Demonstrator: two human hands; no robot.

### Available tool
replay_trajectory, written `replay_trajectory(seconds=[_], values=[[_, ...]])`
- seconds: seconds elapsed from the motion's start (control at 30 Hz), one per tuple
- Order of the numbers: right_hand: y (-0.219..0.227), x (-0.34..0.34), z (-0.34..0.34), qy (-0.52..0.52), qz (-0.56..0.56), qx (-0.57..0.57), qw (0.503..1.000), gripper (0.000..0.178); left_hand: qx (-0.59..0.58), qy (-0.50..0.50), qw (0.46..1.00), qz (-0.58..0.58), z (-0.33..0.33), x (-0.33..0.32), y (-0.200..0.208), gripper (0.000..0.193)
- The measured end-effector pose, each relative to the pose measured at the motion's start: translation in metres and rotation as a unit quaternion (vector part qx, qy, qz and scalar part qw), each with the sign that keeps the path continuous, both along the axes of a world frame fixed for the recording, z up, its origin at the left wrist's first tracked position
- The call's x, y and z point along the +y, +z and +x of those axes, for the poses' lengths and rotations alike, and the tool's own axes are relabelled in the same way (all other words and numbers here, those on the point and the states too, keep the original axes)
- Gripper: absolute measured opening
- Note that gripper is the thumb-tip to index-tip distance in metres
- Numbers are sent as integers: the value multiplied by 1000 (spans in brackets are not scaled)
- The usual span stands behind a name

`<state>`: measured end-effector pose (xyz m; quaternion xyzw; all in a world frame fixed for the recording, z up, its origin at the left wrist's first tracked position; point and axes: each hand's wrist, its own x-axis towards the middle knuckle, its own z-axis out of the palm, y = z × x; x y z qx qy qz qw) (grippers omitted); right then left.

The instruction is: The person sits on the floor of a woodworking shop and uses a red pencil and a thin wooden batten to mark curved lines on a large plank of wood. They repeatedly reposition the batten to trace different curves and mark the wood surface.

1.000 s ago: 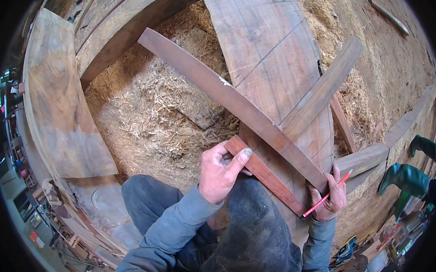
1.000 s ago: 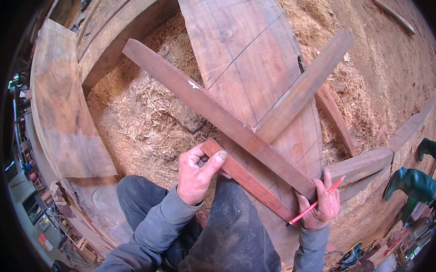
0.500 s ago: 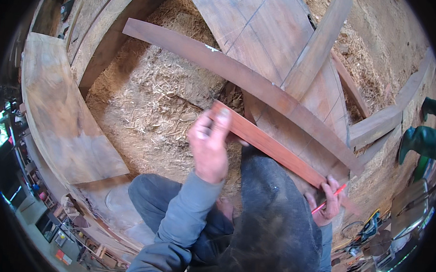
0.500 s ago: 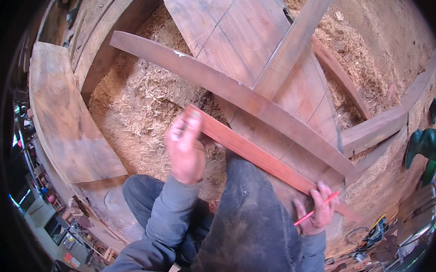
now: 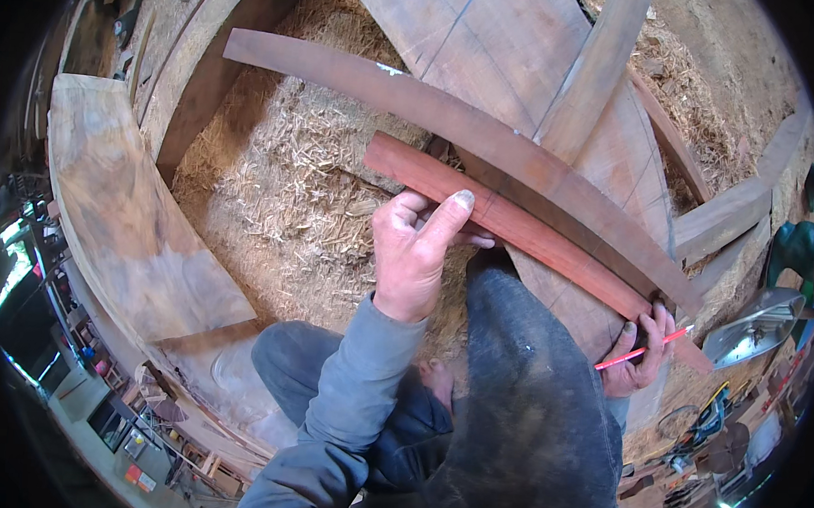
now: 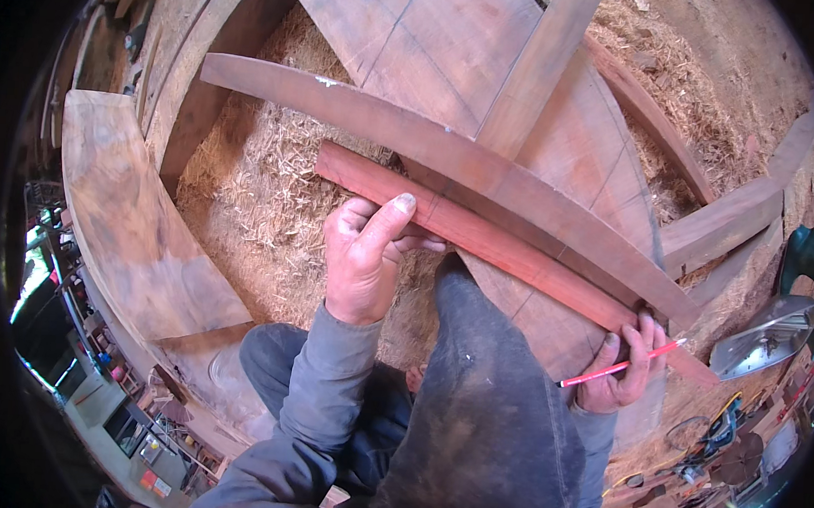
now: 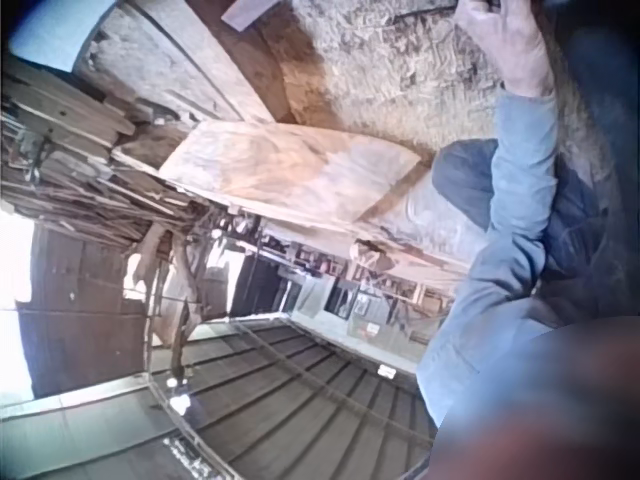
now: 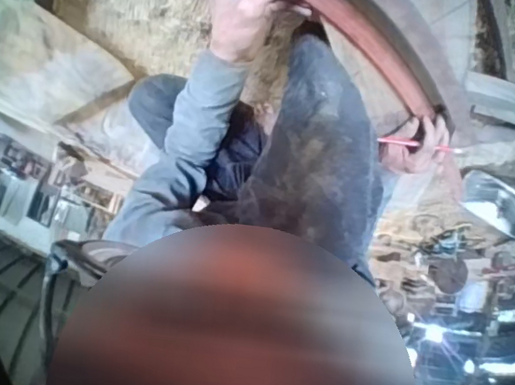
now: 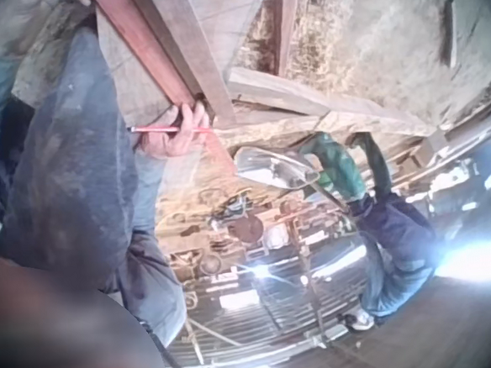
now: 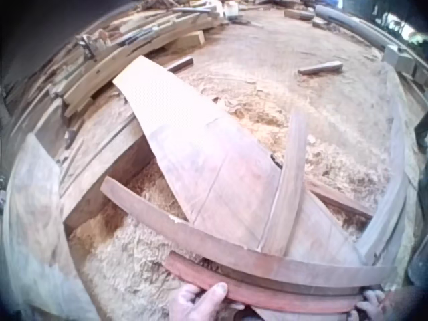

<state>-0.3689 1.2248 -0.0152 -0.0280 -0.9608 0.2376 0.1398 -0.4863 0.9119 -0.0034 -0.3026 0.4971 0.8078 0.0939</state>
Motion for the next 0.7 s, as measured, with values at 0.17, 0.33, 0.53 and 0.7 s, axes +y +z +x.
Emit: replay_trajectory(seconds=[0.17,0.33,0.53,0.7], values=[[-2,-1,1,-46,-45,-1,998,23,14,-12,999,-34,-1,1,-1,29],[-3,-7,-2,-90,-41,29,995,24,-1,-24,998,-55,-3,1,-1,31],[-1,-9,-4,-126,-66,25,990,23,16,-17,998,-58,-5,3,-2,31],[-4,-11,-4,-173,-173,38,969,20,4,-24,998,-65,-6,1,-4,32]])
